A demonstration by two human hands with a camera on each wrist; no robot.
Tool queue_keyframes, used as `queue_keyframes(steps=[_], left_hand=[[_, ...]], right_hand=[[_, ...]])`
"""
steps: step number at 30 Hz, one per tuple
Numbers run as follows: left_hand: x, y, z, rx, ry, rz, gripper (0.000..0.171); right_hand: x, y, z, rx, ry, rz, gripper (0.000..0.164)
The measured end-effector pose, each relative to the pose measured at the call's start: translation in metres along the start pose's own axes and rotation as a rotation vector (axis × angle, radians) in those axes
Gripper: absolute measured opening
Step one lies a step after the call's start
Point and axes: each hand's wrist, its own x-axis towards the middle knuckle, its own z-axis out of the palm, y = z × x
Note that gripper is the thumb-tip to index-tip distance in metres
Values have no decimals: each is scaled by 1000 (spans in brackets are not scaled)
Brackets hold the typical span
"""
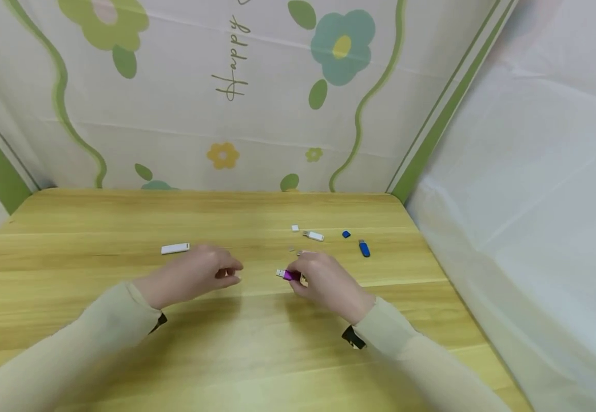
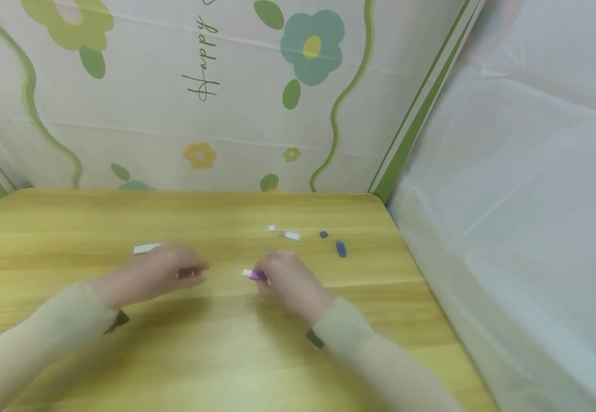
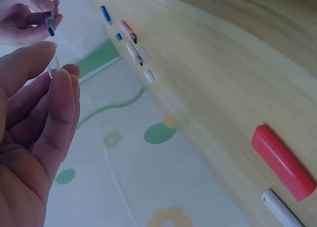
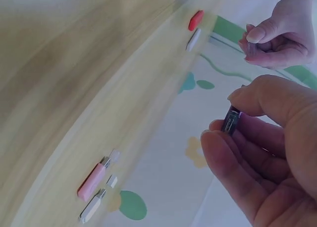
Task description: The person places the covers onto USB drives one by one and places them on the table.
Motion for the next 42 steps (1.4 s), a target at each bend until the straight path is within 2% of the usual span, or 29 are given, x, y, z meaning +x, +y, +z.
queue_keyframes(steps=[5, 11, 20, 29, 36, 42], left_hand=[[-7, 9, 1, 52, 68, 66, 12], [-12, 21, 3, 95, 115, 104, 15], [-17, 32, 7, 50, 107, 102, 15], [-21, 41, 9, 53, 80, 85, 17], [-24, 47, 10, 79, 103, 98, 18], [-26, 49, 11, 75, 97, 90, 19]], right_hand=[[-7, -6, -1, 5, 25, -69, 7], [-14, -12, -2, -5, 42, -82, 10], [-19, -21, 1, -20, 52, -138, 15], [-21, -31, 5, -25, 76, -188, 16], [-21, -37, 7, -10, 84, -205, 15], [-22, -40, 8, -6, 73, -208, 14]])
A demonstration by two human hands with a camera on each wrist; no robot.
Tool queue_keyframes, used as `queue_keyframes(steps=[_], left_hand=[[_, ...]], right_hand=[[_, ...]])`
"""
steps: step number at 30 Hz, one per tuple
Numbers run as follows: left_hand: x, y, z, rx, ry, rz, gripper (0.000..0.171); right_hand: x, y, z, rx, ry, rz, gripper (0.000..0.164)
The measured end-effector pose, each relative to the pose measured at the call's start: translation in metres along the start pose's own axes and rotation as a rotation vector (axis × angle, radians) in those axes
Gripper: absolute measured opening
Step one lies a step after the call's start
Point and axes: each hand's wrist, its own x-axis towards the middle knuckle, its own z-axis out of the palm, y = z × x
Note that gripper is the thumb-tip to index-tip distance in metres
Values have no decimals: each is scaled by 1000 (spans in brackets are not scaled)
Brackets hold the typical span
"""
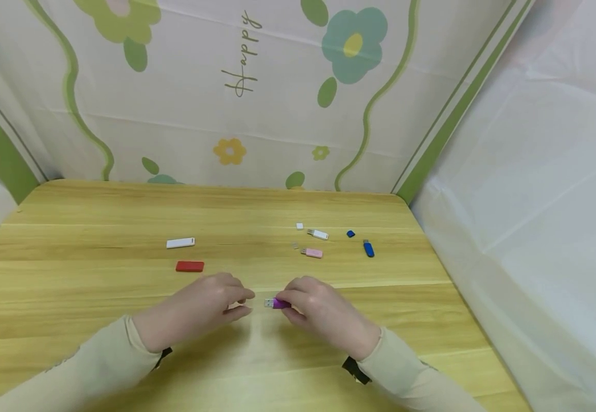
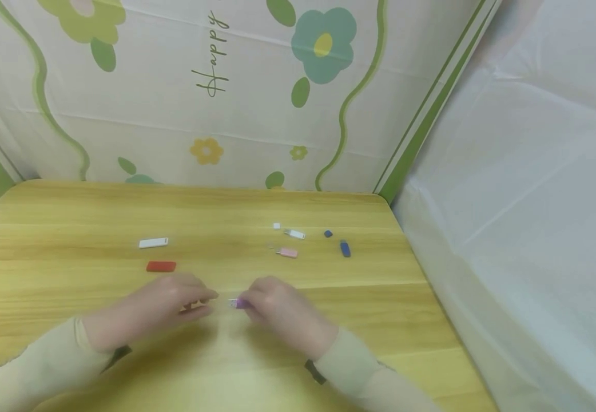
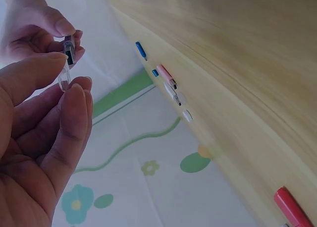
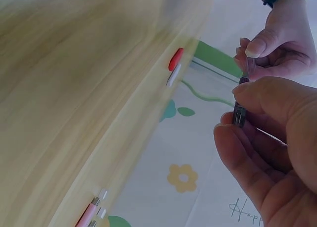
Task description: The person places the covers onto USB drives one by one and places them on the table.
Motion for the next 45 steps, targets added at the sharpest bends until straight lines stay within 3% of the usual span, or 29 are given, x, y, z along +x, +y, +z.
queue_keyframes(steps=[13, 26, 45], left_hand=[[1, 2, 7, 22, 59, 84, 18], [0, 5, 10, 11, 63, 68, 20], [0, 4, 12, -11, 61, 67, 20]], right_hand=[[-1, -6, 4, 10, 31, -27, 18], [1, -9, 4, 3, 60, -63, 18], [1, -9, 5, 41, 36, -41, 15]])
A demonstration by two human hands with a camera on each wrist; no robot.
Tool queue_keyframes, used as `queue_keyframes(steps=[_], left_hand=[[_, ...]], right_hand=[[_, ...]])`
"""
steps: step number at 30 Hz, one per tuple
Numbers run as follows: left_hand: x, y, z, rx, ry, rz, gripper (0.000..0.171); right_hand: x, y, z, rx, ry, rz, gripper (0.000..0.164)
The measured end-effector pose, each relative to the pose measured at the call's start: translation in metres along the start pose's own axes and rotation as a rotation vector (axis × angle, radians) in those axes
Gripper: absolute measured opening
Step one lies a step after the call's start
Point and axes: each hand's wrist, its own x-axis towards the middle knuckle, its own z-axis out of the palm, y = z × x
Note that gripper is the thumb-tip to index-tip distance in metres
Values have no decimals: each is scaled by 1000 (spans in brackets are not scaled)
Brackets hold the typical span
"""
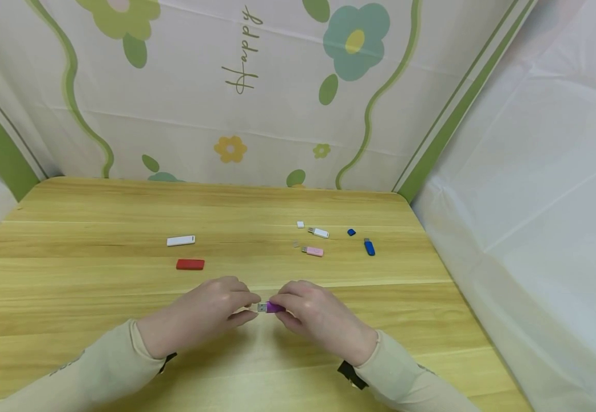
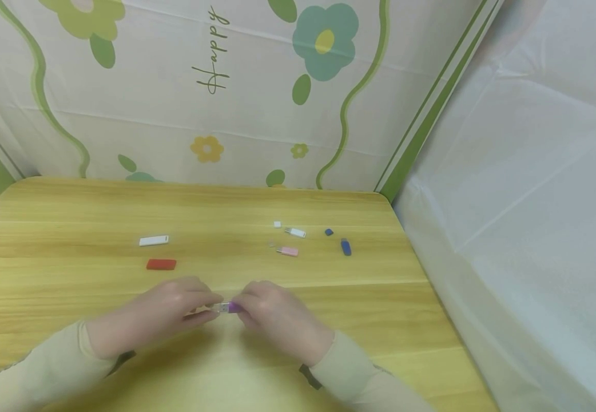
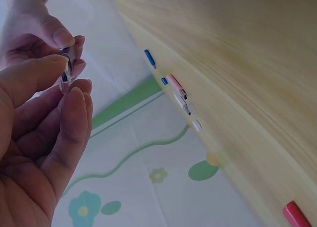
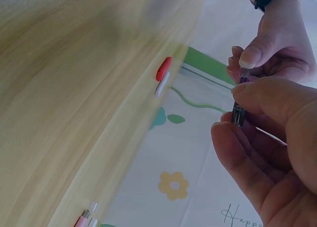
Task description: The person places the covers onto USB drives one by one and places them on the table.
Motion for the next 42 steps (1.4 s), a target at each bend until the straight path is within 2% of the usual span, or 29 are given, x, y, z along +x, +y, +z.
queue_keyframes(steps=[14, 22, 31, 42], left_hand=[[0, 1, 0, -23, 8, -17, 18], [0, 0, 2, 2, 38, 4, 25], [0, 1, 3, 14, 48, -4, 23], [2, 2, 2, 44, 99, -45, 20]], right_hand=[[1, 0, 0, 14, 10, 2, 18], [2, 0, 2, 19, 24, 5, 18], [4, 0, 2, 6, 21, 18, 16], [6, -1, 2, -16, 41, 26, 13]])
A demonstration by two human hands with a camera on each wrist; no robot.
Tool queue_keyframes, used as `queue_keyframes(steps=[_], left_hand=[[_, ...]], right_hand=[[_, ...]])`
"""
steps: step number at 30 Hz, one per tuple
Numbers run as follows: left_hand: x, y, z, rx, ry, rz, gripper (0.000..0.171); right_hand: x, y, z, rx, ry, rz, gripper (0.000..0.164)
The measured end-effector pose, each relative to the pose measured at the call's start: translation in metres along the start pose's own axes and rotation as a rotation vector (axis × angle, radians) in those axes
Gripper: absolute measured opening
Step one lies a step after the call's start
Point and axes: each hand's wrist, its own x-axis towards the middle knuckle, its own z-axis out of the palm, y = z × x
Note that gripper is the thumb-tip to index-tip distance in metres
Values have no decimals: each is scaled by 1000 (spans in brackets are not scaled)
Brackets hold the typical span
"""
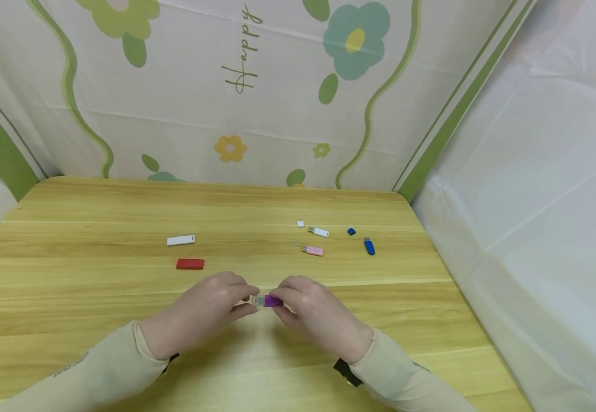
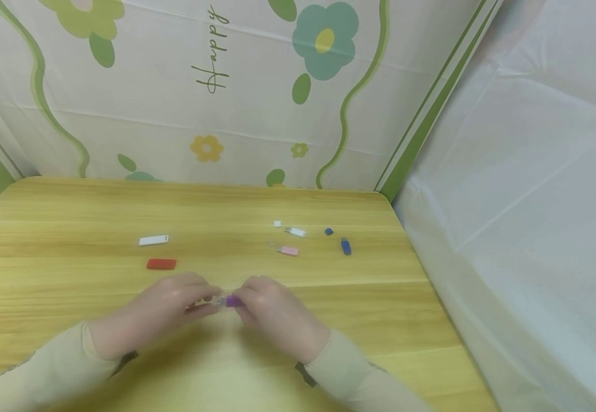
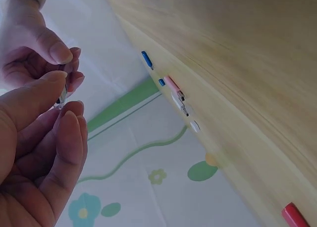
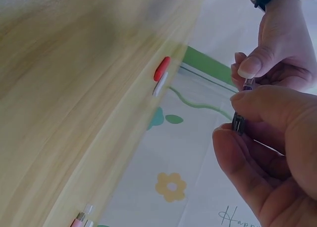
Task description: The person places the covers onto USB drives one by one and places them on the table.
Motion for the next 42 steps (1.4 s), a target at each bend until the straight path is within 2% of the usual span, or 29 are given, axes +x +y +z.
queue_keyframes(steps=[4, 15, 42], left_hand=[[0, 0, 0, 7, -6, -11, 18], [0, 0, 0, 24, -13, 12, 17], [-2, -1, 4, 54, 39, 90, 20]], right_hand=[[1, 0, -1, -18, -9, 4, 14], [2, 0, -1, -30, -19, -14, 14], [4, -5, 4, -90, -45, -25, 15]])
